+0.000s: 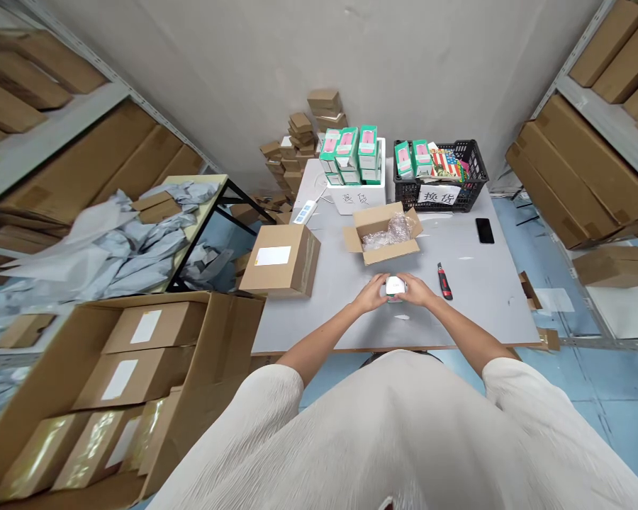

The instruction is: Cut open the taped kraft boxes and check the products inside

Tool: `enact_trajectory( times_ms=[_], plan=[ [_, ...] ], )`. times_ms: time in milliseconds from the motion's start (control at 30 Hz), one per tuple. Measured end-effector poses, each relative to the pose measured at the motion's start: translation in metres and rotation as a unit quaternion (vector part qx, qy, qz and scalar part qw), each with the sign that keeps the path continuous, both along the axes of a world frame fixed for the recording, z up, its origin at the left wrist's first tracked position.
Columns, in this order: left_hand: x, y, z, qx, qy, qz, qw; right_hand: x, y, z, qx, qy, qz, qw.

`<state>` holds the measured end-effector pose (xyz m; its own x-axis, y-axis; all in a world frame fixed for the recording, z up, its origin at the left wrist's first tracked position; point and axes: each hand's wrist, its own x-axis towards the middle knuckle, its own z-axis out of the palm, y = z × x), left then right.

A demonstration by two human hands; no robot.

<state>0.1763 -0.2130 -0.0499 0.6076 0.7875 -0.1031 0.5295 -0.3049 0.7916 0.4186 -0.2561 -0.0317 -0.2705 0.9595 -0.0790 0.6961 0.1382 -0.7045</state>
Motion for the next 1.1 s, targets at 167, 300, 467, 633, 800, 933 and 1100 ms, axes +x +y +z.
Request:
enact_trajectory(
  times_ms=[167,300,467,633,800,933,1100],
  plan=[
    [0.002,0.004,0.001,0.006,-0.006,0.008,1.0,0.0,0.006,0.005,0.012,-0.006,0.01,1.0],
    [0.004,0.005,0.003,0.008,-0.006,0.015,1.0,0.001,0.008,0.004,0.016,-0.014,0.003,1.0],
    [0.002,0.005,0.008,-0.002,-0.005,0.019,1.0,0.001,0.01,0.003,0.006,0.004,-0.014,1.0],
    [0.002,0.006,0.015,-0.025,-0.008,0.029,0.999,0.004,0.022,0.015,-0.06,0.072,-0.058,0.994],
    [0.005,0.006,0.018,-0.021,-0.011,0.021,1.0,0.004,0.041,0.025,-0.065,0.04,-0.164,0.984],
    [0.006,0.009,0.012,0.003,0.004,0.001,1.0,-0.002,0.051,0.022,-0.052,-0.038,-0.206,0.976],
    [0.004,0.017,0.003,0.049,0.059,-0.04,0.996,-0.008,0.049,0.014,0.067,-0.112,-0.179,0.975]
  ],
)
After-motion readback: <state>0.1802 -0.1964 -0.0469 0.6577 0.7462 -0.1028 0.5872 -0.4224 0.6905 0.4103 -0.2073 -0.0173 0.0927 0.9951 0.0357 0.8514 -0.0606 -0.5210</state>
